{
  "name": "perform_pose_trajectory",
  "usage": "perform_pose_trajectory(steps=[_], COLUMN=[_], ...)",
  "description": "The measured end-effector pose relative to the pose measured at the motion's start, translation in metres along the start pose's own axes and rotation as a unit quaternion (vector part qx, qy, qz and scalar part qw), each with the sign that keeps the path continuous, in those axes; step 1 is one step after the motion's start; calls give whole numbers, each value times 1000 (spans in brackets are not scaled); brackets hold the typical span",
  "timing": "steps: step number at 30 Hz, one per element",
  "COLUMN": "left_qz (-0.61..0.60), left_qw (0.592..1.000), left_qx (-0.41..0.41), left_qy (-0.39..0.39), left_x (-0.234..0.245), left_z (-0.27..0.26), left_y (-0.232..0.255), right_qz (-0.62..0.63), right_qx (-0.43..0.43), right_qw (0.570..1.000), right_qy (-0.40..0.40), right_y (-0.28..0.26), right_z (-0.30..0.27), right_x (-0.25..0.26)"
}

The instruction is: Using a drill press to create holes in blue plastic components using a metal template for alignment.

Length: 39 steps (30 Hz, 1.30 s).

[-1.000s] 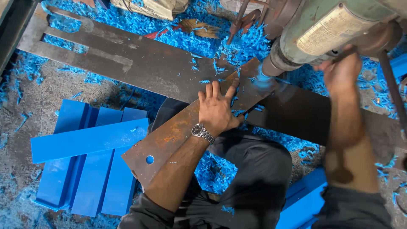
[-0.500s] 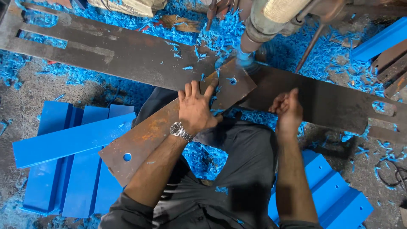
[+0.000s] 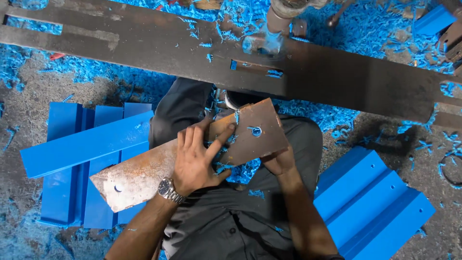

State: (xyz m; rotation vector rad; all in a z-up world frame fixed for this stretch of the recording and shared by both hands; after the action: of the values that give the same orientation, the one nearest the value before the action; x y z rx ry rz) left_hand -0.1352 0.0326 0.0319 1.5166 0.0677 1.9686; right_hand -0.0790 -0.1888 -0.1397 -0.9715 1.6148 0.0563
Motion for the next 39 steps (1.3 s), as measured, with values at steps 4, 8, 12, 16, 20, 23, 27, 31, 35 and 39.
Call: perform_pose_trajectory(steps=[4,8,12,16,20,23,27,31,35,39], left_qz=[-6,-20,-34,-50,-54,-50,-56,-52,-35,-98], left_qw=[1000,999,998,997,997,997,996,996,996,986], left_qx=[-21,-34,-48,-55,-56,-53,-59,-54,-57,-135], left_qy=[-9,0,3,7,1,-10,-25,-44,-54,-19], left_x=[2,0,-2,1,3,4,4,-3,-4,-21], left_z=[-8,-12,-16,-16,-16,-18,-17,-16,-7,-12], left_y=[4,5,7,5,8,7,8,10,24,53], right_qz=[6,11,18,23,27,31,36,102,-2,-11], right_qx=[11,12,14,21,28,32,40,-4,59,63], right_qw=[1000,999,999,999,998,998,997,995,998,998], right_qy=[-24,-32,-35,-42,-47,-51,-55,3,21,0], right_y=[11,17,23,22,19,18,12,5,8,10], right_z=[-6,-5,-15,-15,-20,-21,-25,-35,-37,-34], right_x=[-12,-11,-4,1,6,10,14,34,81,83])
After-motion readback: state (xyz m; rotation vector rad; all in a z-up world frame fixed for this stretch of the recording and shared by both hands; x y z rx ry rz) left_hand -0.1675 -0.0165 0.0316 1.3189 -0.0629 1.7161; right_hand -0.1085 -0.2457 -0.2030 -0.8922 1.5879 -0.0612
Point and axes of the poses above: each hand's wrist, its own z-axis towards the middle knuckle, its own x-axis out of the back of the hand, y = z × x, the point moved 5 cm from there along z, towards the middle knuckle, and after that the axes turned 6 degrees about -x, right-handed, at the moved point
